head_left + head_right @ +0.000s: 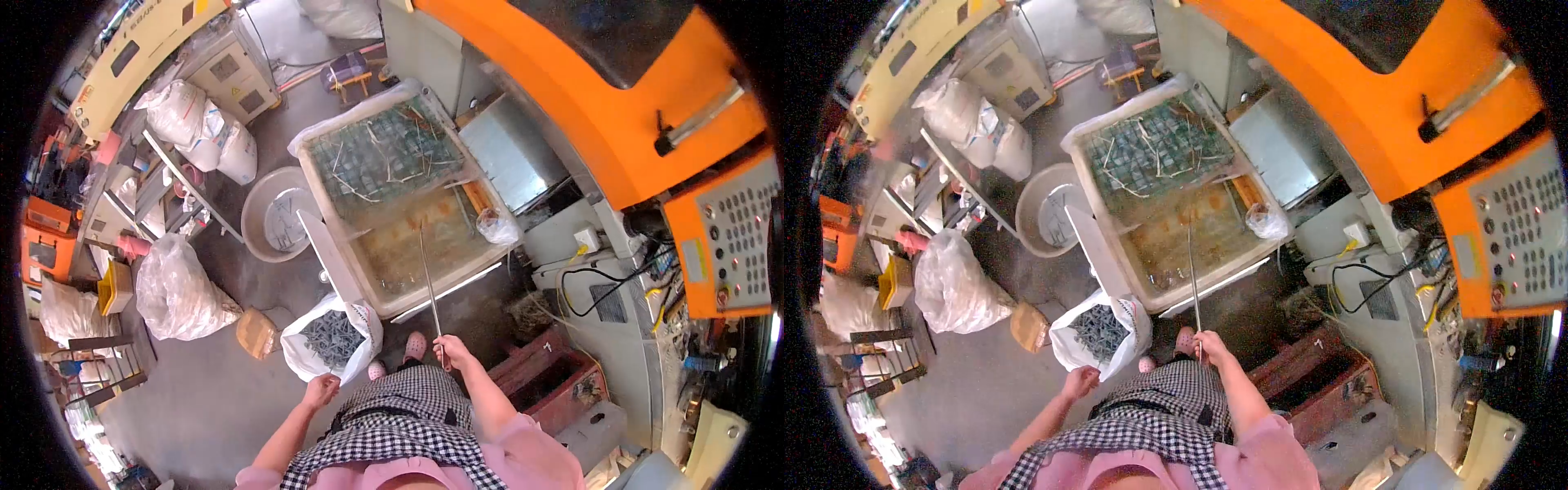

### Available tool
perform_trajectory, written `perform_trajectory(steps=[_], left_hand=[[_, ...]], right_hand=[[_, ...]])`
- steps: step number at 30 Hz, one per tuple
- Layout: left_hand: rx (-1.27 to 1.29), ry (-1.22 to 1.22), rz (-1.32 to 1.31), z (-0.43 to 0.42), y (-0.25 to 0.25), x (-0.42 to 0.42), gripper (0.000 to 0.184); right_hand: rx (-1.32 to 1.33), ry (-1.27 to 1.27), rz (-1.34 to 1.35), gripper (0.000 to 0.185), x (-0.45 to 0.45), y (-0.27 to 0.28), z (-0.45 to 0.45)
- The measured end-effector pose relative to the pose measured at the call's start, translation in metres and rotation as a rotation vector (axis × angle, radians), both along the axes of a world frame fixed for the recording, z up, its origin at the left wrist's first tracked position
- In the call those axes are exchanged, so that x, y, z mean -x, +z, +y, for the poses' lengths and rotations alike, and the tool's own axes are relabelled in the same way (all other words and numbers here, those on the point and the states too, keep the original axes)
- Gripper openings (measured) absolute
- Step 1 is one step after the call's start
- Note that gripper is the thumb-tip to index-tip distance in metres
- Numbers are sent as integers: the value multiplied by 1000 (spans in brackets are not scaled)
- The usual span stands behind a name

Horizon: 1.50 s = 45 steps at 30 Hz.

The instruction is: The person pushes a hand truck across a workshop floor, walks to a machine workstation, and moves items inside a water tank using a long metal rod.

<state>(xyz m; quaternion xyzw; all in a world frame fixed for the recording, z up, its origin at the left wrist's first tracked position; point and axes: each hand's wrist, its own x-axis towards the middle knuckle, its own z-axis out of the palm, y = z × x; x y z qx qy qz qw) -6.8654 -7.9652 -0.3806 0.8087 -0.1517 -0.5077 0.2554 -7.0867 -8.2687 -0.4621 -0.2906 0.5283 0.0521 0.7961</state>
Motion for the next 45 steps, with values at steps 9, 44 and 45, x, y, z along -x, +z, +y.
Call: perform_trajectory(steps=[9, 44, 45], left_hand=[[54, 247, 44, 102, -16, -14, 19], [155, -247, -250, 2, 70, 16, 44], [78, -245, -53, -4, 86, 19, 48]], right_hand=[[-91, -145, 21, 17, -24, 26, 68], [425, 355, -139, 37, -97, 155, 237], [461, 431, -131, 35, -98, 146, 241]])
